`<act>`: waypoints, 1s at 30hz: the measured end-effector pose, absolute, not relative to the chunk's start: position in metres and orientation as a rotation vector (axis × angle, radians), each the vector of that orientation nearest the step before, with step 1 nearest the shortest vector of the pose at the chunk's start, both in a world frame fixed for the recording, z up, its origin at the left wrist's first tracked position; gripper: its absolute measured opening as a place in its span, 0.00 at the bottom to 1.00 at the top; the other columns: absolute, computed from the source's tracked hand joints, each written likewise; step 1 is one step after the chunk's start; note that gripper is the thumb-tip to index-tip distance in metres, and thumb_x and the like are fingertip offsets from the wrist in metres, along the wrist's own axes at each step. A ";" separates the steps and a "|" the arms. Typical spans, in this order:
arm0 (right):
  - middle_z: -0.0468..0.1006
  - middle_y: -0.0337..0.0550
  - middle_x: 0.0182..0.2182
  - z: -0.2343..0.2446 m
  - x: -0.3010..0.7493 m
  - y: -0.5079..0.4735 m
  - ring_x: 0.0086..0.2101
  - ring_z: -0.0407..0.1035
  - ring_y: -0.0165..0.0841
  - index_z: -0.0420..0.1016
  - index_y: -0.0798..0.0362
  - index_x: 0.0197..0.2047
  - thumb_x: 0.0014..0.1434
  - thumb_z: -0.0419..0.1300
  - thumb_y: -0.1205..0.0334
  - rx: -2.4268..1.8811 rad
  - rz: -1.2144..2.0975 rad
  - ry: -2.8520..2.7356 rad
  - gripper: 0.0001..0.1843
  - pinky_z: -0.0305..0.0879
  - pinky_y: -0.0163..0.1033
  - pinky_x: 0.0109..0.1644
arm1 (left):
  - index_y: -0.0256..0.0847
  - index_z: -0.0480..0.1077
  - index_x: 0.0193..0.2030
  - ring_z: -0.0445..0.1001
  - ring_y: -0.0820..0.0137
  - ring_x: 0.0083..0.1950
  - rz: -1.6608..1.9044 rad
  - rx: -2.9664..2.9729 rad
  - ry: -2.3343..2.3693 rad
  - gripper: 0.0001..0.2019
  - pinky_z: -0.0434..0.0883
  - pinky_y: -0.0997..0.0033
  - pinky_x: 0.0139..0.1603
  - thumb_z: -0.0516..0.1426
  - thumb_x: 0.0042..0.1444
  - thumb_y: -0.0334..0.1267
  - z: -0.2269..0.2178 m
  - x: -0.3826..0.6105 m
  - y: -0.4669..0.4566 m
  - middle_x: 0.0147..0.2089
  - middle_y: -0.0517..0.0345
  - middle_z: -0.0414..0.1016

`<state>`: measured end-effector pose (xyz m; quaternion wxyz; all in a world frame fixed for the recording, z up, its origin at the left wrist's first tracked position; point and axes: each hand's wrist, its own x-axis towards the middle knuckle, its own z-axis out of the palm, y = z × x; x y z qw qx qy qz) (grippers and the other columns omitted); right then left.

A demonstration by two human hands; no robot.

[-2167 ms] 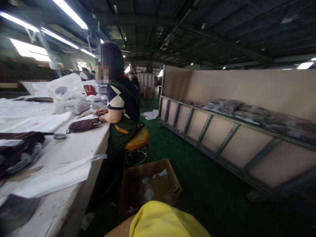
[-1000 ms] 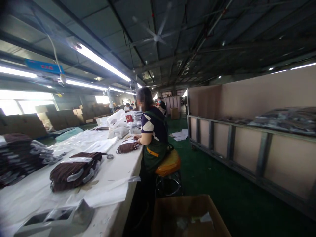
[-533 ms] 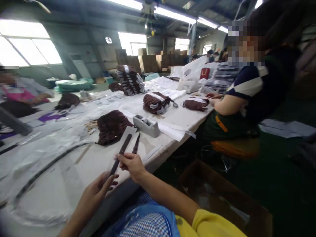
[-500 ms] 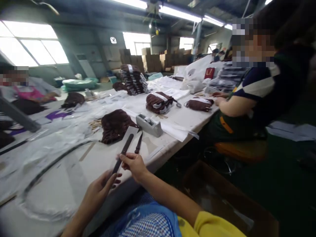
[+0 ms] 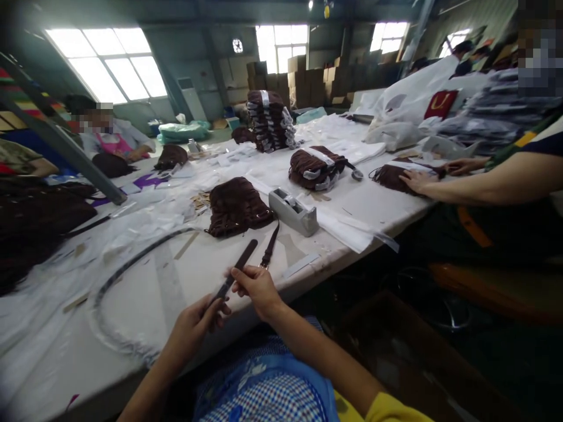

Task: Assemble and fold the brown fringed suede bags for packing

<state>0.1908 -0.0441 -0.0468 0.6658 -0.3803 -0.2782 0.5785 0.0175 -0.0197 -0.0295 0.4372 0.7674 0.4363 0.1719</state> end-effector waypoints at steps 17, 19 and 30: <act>0.78 0.41 0.35 -0.053 0.205 -0.018 0.23 0.61 0.21 0.79 0.55 0.32 0.43 0.77 0.57 -0.824 1.274 -0.322 0.16 0.52 0.27 0.19 | 0.43 0.74 0.44 0.78 0.66 0.41 0.380 2.152 1.191 0.13 0.71 0.71 0.44 0.52 0.63 0.45 -0.041 -0.073 -0.019 0.40 0.56 0.81; 0.77 0.38 0.32 -0.051 0.214 -0.015 0.23 0.62 0.20 0.78 0.54 0.31 0.40 0.78 0.59 -0.808 1.253 -0.261 0.17 0.53 0.25 0.19 | 0.44 0.75 0.47 0.78 0.64 0.46 0.406 2.173 1.284 0.14 0.72 0.69 0.49 0.53 0.62 0.47 -0.041 -0.097 -0.014 0.45 0.54 0.81; 0.73 0.35 0.31 -0.022 0.277 -0.021 0.21 0.57 0.17 0.75 0.55 0.29 0.39 0.78 0.64 -0.742 1.018 -0.258 0.17 0.53 0.23 0.18 | 0.47 0.77 0.48 0.76 0.57 0.53 0.372 2.479 1.639 0.17 0.71 0.59 0.56 0.51 0.61 0.47 -0.017 -0.213 0.079 0.51 0.51 0.79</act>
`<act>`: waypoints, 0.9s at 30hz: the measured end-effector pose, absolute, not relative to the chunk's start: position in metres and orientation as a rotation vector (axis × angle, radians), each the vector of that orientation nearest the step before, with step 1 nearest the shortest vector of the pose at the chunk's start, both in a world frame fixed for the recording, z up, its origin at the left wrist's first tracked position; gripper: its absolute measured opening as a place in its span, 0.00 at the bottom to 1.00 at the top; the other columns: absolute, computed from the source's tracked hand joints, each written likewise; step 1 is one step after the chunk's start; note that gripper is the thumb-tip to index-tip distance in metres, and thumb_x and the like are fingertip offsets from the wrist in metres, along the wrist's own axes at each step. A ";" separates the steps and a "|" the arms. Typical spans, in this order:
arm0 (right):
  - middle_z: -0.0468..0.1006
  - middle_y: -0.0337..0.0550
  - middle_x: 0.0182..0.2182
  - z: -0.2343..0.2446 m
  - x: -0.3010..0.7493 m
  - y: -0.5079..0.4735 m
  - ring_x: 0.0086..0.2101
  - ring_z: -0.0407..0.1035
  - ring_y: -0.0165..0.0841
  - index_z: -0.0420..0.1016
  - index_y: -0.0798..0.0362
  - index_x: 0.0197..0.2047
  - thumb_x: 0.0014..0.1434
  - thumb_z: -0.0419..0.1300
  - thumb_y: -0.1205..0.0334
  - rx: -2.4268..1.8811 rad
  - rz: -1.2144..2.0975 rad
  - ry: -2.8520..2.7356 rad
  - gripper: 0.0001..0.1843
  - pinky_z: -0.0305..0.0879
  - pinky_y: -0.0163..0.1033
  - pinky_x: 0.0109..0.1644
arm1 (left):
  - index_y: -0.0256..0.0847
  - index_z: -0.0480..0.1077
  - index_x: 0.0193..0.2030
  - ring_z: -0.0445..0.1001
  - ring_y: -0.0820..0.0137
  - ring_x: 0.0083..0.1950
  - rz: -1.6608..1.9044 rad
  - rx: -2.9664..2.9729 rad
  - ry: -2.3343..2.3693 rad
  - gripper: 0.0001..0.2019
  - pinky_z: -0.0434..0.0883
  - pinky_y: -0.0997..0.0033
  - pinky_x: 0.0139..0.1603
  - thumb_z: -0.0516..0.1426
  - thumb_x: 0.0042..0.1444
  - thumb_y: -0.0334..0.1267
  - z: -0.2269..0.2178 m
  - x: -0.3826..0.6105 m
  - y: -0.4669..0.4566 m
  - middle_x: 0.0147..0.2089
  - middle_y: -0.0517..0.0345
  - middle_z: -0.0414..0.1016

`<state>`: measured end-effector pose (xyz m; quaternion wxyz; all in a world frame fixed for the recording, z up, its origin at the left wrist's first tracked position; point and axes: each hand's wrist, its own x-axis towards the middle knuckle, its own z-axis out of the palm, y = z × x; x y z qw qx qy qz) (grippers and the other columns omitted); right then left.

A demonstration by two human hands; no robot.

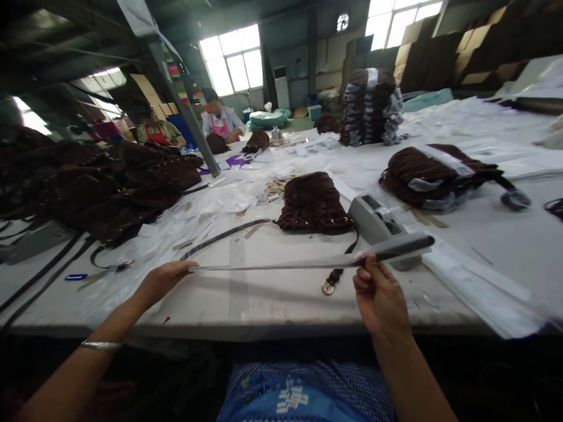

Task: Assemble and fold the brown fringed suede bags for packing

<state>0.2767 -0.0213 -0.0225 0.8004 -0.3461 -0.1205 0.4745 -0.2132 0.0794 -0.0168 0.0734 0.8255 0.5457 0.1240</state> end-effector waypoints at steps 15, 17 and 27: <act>0.71 0.36 0.21 -0.046 0.218 -0.007 0.21 0.64 0.28 0.77 0.57 0.48 0.59 0.63 0.45 -1.191 1.200 -1.064 0.23 0.58 0.33 0.25 | 0.43 0.61 0.64 0.79 0.60 0.49 0.680 2.136 1.136 0.23 0.76 0.60 0.50 0.54 0.64 0.44 -0.049 0.049 -0.007 0.50 0.47 0.79; 0.75 0.39 0.28 -0.047 0.216 -0.003 0.24 0.67 0.30 0.69 0.55 0.60 0.60 0.62 0.49 -1.379 0.968 -1.188 0.28 0.64 0.36 0.29 | 0.43 0.66 0.59 0.79 0.60 0.48 0.705 2.173 1.217 0.18 0.76 0.61 0.48 0.51 0.65 0.42 -0.061 0.050 -0.016 0.49 0.47 0.79; 0.78 0.47 0.46 -0.062 0.214 0.004 0.48 0.71 0.39 0.80 0.52 0.49 0.58 0.55 0.76 -1.506 0.445 -1.790 0.20 0.66 0.42 0.56 | 0.43 0.71 0.52 0.76 0.60 0.46 0.545 2.647 1.074 0.17 0.73 0.55 0.52 0.51 0.61 0.26 -0.054 0.016 -0.024 0.48 0.51 0.79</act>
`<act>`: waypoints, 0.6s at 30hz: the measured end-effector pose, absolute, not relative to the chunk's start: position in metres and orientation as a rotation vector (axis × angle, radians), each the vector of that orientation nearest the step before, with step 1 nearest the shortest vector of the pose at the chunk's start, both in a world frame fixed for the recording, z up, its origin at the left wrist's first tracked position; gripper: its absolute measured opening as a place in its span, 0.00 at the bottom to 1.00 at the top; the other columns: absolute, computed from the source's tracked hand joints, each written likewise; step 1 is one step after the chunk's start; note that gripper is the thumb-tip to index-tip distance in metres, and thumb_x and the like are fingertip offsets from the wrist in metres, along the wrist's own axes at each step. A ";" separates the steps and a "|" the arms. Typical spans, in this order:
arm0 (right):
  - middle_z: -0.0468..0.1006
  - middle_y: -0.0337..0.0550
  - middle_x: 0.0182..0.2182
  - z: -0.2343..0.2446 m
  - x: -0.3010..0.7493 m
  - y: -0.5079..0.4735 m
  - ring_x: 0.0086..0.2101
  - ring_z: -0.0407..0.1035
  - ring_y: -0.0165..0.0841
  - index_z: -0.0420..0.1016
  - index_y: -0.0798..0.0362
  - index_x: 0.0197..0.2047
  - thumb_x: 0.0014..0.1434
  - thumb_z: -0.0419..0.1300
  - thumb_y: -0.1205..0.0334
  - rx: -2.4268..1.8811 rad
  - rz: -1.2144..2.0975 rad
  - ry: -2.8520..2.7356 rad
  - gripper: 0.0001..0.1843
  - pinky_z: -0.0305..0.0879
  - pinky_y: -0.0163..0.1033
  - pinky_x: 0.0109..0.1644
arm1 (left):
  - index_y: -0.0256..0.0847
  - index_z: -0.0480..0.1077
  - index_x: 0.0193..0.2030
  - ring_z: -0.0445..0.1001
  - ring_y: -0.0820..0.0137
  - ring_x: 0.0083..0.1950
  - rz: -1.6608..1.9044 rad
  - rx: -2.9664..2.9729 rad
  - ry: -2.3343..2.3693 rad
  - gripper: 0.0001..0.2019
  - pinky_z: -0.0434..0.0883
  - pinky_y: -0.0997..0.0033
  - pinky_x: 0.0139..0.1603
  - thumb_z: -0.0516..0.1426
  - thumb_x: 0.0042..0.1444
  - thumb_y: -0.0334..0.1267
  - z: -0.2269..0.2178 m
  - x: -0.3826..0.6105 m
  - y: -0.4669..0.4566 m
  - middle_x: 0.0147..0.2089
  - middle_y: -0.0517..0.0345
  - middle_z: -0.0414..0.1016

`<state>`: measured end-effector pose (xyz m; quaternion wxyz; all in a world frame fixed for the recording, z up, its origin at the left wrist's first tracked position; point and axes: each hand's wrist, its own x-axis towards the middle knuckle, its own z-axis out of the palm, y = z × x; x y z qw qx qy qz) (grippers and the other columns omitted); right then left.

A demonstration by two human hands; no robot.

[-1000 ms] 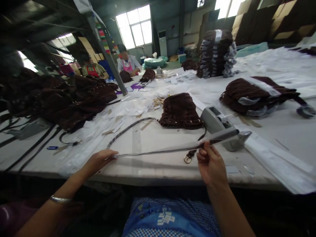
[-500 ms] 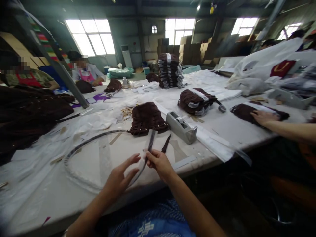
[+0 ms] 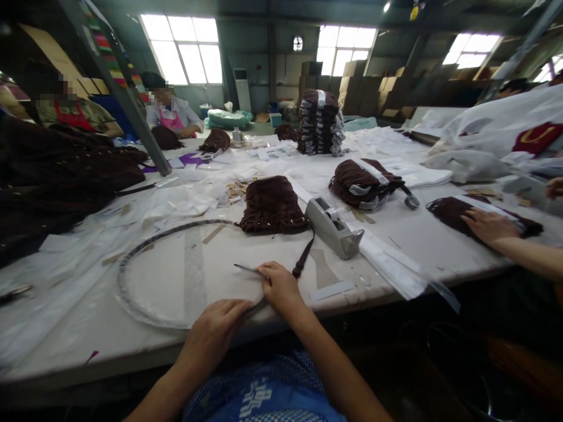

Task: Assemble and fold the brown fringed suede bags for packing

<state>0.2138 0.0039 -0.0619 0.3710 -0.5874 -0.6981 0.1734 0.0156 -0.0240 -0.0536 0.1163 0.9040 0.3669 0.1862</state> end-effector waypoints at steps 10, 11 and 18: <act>0.78 0.41 0.39 -0.054 0.218 0.004 0.40 0.65 0.38 0.84 0.42 0.39 0.55 0.57 0.82 -1.481 0.220 -2.080 0.24 0.66 0.40 0.42 | 0.45 0.66 0.59 0.74 0.65 0.53 0.716 2.493 1.145 0.20 0.72 0.63 0.54 0.49 0.62 0.28 -0.060 -0.014 0.007 0.58 0.52 0.72; 0.78 0.41 0.39 -0.055 0.218 0.006 0.40 0.65 0.37 0.84 0.42 0.39 0.56 0.57 0.82 -1.456 0.217 -2.097 0.24 0.66 0.39 0.42 | 0.45 0.67 0.59 0.74 0.65 0.53 0.678 2.514 1.089 0.21 0.72 0.63 0.55 0.48 0.61 0.26 -0.060 -0.012 0.008 0.57 0.53 0.74; 0.75 0.44 0.42 -0.067 0.219 0.021 0.43 0.70 0.35 0.80 0.49 0.47 0.59 0.58 0.77 -1.429 0.238 -1.953 0.18 0.66 0.39 0.49 | 0.44 0.71 0.55 0.75 0.63 0.51 0.511 2.542 0.803 0.24 0.72 0.62 0.53 0.49 0.55 0.21 -0.052 0.002 0.007 0.51 0.54 0.79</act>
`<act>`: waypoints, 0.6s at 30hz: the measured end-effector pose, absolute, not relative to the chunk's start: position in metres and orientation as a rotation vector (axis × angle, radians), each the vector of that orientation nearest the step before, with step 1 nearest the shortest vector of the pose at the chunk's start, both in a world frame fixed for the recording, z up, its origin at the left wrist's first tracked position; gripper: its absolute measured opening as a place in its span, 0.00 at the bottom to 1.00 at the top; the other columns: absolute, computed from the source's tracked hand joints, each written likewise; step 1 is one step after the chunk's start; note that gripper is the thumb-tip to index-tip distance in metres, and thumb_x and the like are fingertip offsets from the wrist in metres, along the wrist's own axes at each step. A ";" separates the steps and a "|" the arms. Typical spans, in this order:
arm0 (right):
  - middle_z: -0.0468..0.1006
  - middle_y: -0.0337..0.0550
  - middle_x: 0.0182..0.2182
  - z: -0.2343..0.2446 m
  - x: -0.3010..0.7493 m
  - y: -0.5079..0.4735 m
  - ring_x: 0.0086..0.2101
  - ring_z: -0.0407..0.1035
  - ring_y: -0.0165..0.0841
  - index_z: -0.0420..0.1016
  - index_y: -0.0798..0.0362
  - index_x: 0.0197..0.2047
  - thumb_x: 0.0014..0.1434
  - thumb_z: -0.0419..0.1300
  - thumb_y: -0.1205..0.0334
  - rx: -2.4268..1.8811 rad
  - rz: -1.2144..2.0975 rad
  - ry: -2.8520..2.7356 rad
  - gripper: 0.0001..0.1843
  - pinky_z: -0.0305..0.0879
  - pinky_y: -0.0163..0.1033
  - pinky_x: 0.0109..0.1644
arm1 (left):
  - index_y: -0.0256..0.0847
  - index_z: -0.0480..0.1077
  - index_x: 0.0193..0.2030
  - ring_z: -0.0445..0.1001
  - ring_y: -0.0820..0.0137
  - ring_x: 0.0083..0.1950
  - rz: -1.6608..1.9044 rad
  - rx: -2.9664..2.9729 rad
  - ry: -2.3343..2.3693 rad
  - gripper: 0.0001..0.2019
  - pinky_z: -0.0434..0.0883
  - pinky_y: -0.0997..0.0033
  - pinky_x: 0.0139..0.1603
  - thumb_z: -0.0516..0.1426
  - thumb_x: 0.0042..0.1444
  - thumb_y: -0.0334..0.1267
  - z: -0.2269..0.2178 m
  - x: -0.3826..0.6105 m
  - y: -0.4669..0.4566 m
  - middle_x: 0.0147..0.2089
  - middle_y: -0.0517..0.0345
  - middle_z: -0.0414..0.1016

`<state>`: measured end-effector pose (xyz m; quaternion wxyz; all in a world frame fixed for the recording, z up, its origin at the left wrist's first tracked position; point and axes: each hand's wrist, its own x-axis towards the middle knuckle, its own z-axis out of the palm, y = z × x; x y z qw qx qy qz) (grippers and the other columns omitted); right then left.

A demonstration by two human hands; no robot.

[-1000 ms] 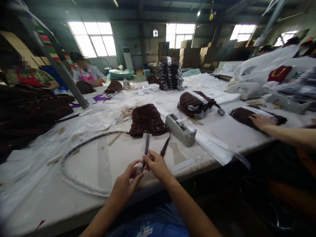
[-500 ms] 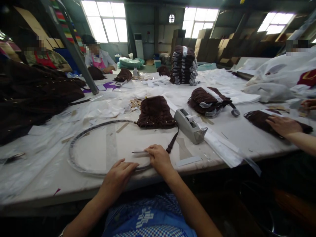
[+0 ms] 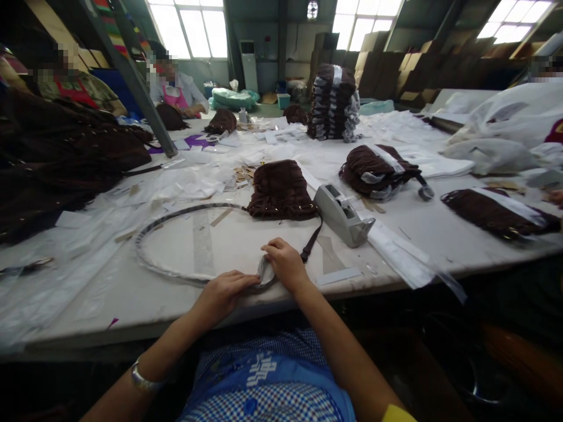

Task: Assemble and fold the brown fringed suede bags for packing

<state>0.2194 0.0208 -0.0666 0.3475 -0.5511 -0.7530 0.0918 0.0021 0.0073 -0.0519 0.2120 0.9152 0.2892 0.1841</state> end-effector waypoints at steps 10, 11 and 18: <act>0.78 0.46 0.40 -0.042 0.221 -0.001 0.44 0.72 0.36 0.80 0.53 0.40 0.64 0.59 0.67 -1.379 0.370 -1.997 0.08 0.66 0.42 0.54 | 0.45 0.71 0.54 0.76 0.65 0.47 0.455 2.510 0.830 0.22 0.72 0.66 0.50 0.49 0.57 0.22 -0.052 0.011 0.008 0.47 0.53 0.79; 0.79 0.46 0.40 -0.041 0.222 -0.005 0.47 0.71 0.38 0.81 0.52 0.37 0.63 0.60 0.66 -1.391 0.340 -2.061 0.07 0.64 0.45 0.58 | 0.45 0.70 0.55 0.76 0.64 0.47 0.451 2.537 0.835 0.23 0.72 0.66 0.49 0.49 0.57 0.22 -0.052 0.011 0.007 0.46 0.53 0.78; 0.76 0.49 0.48 -0.043 0.222 -0.009 0.57 0.63 0.47 0.81 0.54 0.37 0.57 0.67 0.63 -1.472 0.314 -2.208 0.05 0.60 0.53 0.63 | 0.42 0.70 0.54 0.76 0.66 0.47 0.599 2.643 0.735 0.20 0.74 0.65 0.50 0.51 0.58 0.22 -0.060 0.014 0.008 0.48 0.53 0.79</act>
